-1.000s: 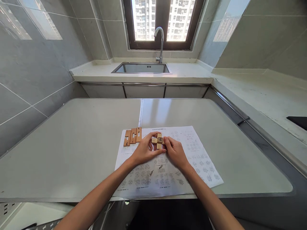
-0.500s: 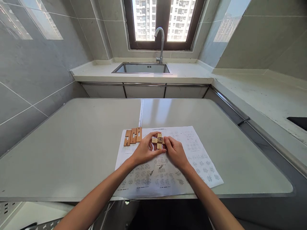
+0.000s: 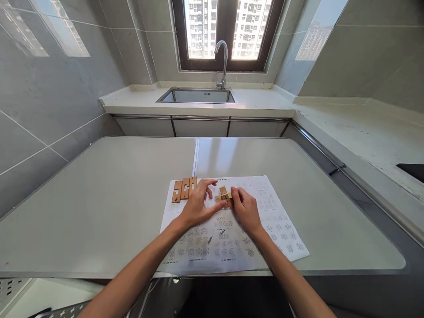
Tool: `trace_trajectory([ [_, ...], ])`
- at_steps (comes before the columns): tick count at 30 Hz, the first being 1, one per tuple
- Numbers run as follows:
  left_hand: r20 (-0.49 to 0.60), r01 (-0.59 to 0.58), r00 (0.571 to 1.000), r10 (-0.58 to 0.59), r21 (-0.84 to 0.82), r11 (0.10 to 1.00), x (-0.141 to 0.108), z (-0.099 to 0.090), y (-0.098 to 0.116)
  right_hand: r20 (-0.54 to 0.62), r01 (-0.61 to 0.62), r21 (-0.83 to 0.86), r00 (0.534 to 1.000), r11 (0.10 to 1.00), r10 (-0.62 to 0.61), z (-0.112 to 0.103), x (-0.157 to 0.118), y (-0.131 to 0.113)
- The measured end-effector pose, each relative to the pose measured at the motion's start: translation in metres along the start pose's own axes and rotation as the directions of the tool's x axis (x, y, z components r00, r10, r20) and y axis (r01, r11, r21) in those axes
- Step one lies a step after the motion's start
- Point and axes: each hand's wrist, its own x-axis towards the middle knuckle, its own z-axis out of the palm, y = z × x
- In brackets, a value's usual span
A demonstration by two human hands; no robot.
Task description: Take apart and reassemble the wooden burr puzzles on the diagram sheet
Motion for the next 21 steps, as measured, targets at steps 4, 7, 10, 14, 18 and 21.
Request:
trace_trajectory([
  [4,-0.128,0.001,0.992,0.019,0.156,0.988,0.003,-0.004,-0.005,-0.041,-0.012,-0.012,0.999,1.000,0.012,-0.001,0.000,0.002],
  [7,-0.214,0.039,0.976,0.033,0.322,0.946,0.006,-0.007,-0.014,-0.066,-0.027,-0.038,0.998,0.999,0.024,-0.002,0.000,0.002],
  [10,-0.262,0.127,0.965,0.004,0.481,0.867,0.007,-0.010,-0.027,-0.066,-0.029,-0.058,0.998,0.998,0.025,-0.002,0.000,0.002],
  [14,-0.302,0.261,0.950,-0.084,0.613,0.746,0.008,-0.015,-0.043,-0.058,-0.025,-0.073,0.998,0.997,0.021,-0.001,0.001,0.003],
  [18,-0.321,0.358,0.929,-0.182,0.665,0.655,0.007,-0.018,-0.051,-0.050,-0.031,-0.080,0.998,0.996,0.027,0.000,0.002,0.005],
  [21,-0.295,0.382,0.924,-0.244,0.672,0.635,0.008,-0.018,-0.051,-0.053,-0.025,-0.074,0.998,0.997,0.021,0.000,0.002,0.006],
])
